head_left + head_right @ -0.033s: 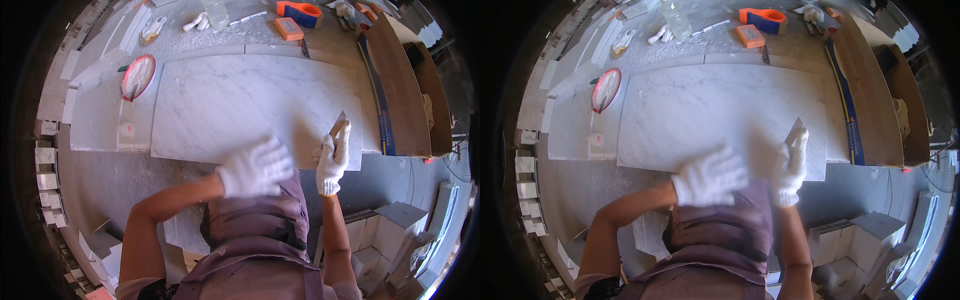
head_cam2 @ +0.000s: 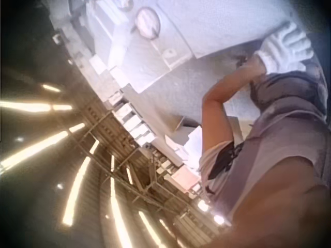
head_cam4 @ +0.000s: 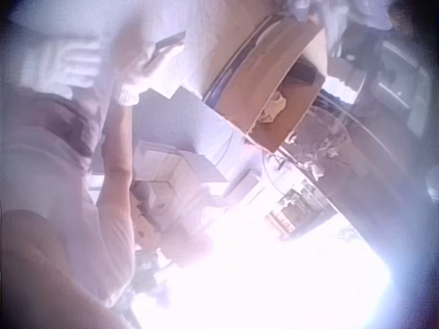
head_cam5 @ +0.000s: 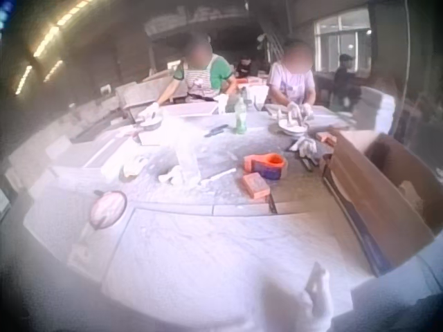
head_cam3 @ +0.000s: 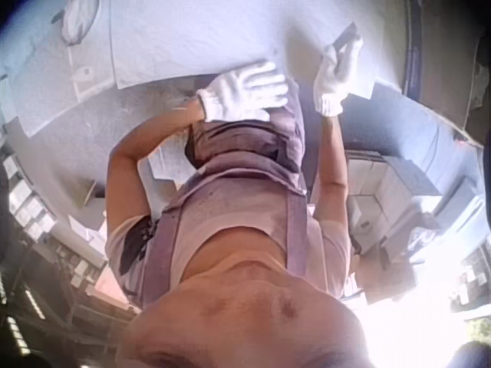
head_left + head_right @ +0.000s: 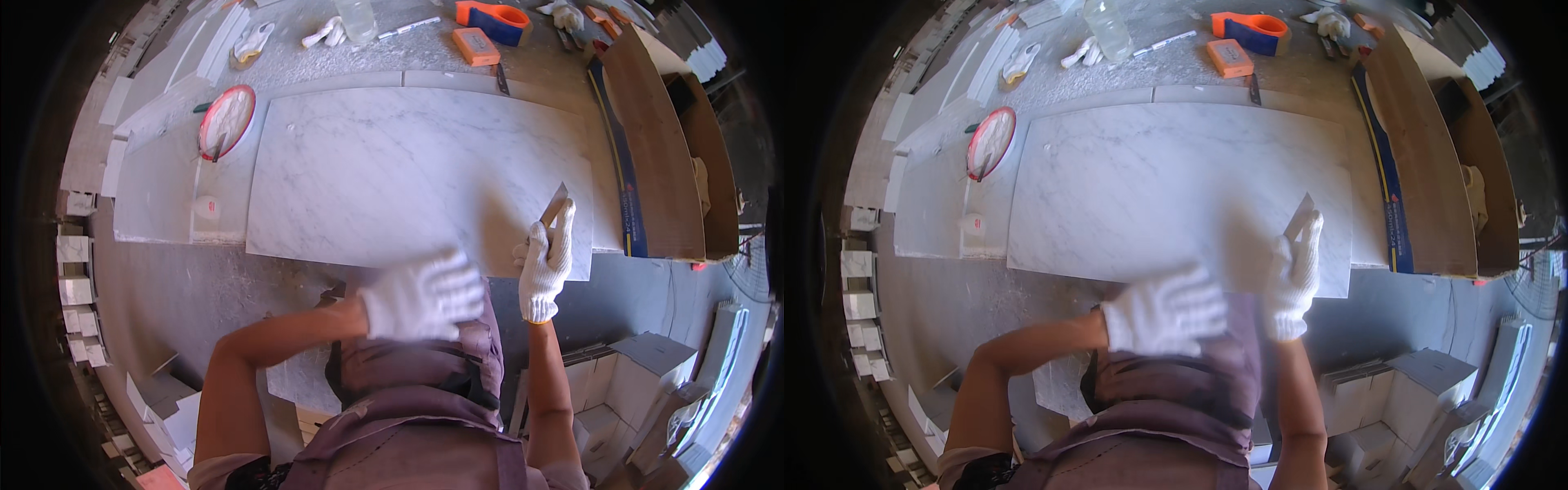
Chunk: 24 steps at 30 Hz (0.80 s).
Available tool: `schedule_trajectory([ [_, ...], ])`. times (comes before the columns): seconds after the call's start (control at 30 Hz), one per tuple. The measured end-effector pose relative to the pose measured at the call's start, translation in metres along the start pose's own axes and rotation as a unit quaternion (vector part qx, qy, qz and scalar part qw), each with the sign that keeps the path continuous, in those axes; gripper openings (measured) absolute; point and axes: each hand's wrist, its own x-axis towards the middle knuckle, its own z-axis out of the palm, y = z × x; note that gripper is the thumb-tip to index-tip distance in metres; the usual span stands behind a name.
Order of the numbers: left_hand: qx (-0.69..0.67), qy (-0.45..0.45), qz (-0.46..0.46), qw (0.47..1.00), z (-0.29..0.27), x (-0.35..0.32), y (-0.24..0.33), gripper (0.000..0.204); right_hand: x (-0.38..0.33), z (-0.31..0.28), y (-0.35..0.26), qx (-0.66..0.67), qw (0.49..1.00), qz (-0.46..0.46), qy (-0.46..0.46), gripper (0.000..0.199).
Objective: The person applies a white paste from a red bowl onto a large white tile using a small metal scraper, spreading it across the surface. They repeatedly dip the scraper into the bowl and smooth the paste over the tile while wearing white gloves.
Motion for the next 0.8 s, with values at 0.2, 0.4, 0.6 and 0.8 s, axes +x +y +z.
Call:
schedule_trajectory([
  [0.2, -0.088, 0.189, -0.128, 0.970, -0.011, -0.026, -0.002, 0.044, -0.010, -0.011, -0.003, -0.055, 0.997, -0.040, -0.042, 0.074],
  [0.4, 0.220, -0.097, -0.129, 0.962, -0.014, -0.007, -0.056, 0.075, -0.049, -0.004, -0.021, 0.008, 0.991, -0.101, -0.091, 0.077],
  [0.6, 0.238, 0.214, -0.409, 0.855, -0.028, -0.003, -0.192, 0.067, -0.095, -0.022, -0.046, -0.008, 0.966, 0.135, -0.220, 0.075],
  [0.8, 0.148, 0.077, -0.042, 0.985, -0.007, 0.025, -0.058, 0.057, -0.089, -0.033, -0.068, 0.009, 0.986, -0.020, -0.165, 0.078],
])
